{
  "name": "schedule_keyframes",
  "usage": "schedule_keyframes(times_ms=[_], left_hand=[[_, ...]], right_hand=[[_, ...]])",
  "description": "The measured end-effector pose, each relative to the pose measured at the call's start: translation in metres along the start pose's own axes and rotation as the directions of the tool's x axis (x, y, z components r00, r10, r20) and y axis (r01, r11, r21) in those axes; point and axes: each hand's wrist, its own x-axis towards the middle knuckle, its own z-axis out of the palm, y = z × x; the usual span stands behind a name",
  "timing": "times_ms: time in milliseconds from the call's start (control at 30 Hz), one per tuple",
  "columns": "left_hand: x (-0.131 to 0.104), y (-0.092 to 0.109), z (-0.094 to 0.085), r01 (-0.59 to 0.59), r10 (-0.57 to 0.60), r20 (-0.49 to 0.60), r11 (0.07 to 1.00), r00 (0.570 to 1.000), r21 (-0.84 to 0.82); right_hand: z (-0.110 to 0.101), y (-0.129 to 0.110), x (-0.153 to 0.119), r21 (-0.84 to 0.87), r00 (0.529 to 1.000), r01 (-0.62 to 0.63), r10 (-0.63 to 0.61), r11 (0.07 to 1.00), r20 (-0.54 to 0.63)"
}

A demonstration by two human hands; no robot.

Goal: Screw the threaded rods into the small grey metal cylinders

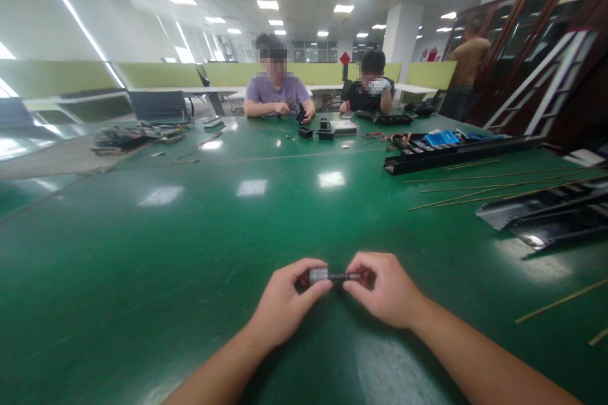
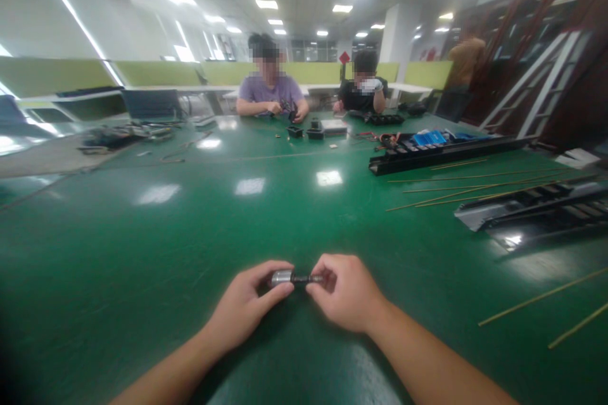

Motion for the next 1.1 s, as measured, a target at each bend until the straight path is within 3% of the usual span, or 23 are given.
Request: schedule_keyframes(times_ms=[1100], left_hand=[[-0.0005, -0.0012, -0.0003, 0.010, -0.010, -0.007, 1.000, 1.000, -0.027]], right_hand=[[-0.0016, -0.0015, 0.0010, 0.015, 1.000, -0.005, 0.005, 1.000, -0.005]])
